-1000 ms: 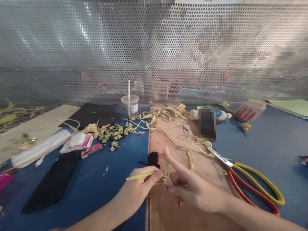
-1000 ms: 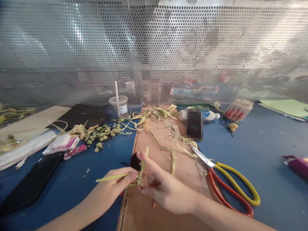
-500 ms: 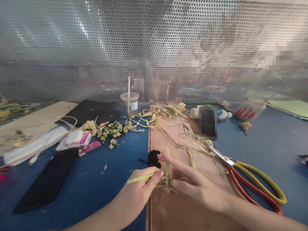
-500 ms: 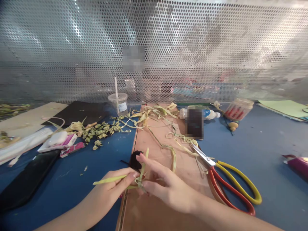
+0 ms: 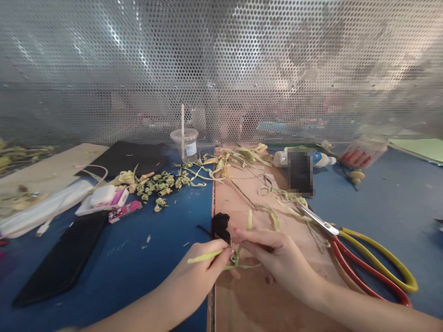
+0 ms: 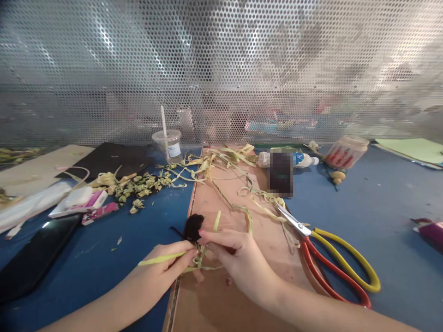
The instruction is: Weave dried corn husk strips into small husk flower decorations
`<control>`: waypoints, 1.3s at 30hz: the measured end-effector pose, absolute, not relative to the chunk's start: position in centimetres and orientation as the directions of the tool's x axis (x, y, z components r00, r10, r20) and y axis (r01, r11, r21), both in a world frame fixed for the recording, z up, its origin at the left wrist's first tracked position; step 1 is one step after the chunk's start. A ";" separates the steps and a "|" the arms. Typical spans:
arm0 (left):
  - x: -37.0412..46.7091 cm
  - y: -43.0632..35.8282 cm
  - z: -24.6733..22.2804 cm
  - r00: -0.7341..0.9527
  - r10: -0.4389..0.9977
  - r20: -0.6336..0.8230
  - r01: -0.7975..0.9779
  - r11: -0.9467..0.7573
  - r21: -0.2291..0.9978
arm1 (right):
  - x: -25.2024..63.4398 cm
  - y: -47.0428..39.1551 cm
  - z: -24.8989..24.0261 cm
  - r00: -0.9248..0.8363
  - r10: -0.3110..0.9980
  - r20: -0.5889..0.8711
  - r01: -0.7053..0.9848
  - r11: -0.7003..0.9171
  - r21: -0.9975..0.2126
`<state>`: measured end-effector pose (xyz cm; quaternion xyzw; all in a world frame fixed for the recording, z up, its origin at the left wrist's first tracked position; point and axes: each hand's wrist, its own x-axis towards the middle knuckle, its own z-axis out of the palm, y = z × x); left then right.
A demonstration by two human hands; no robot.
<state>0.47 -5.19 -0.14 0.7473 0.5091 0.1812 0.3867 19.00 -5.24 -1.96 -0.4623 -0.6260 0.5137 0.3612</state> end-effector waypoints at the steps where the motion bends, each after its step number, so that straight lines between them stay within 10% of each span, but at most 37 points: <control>1: 0.4 -5.1 -0.2 0.411 0.903 -0.124 0.634 -0.185 0.751 | 19.0 -5.3 -1.9 -0.311 0.950 0.022 0.240 0.101 -0.965; 24: -0.1 -5.0 -0.7 0.459 0.848 -0.264 0.606 -0.082 0.791 | 19.9 -4.4 -2.5 -0.394 0.861 0.323 0.667 0.509 -0.543; 39: 0.2 -5.1 0.1 0.438 0.879 -0.189 0.625 -0.147 0.767 | 19.5 -4.3 -1.0 -0.610 0.766 -0.202 0.134 -0.151 -0.979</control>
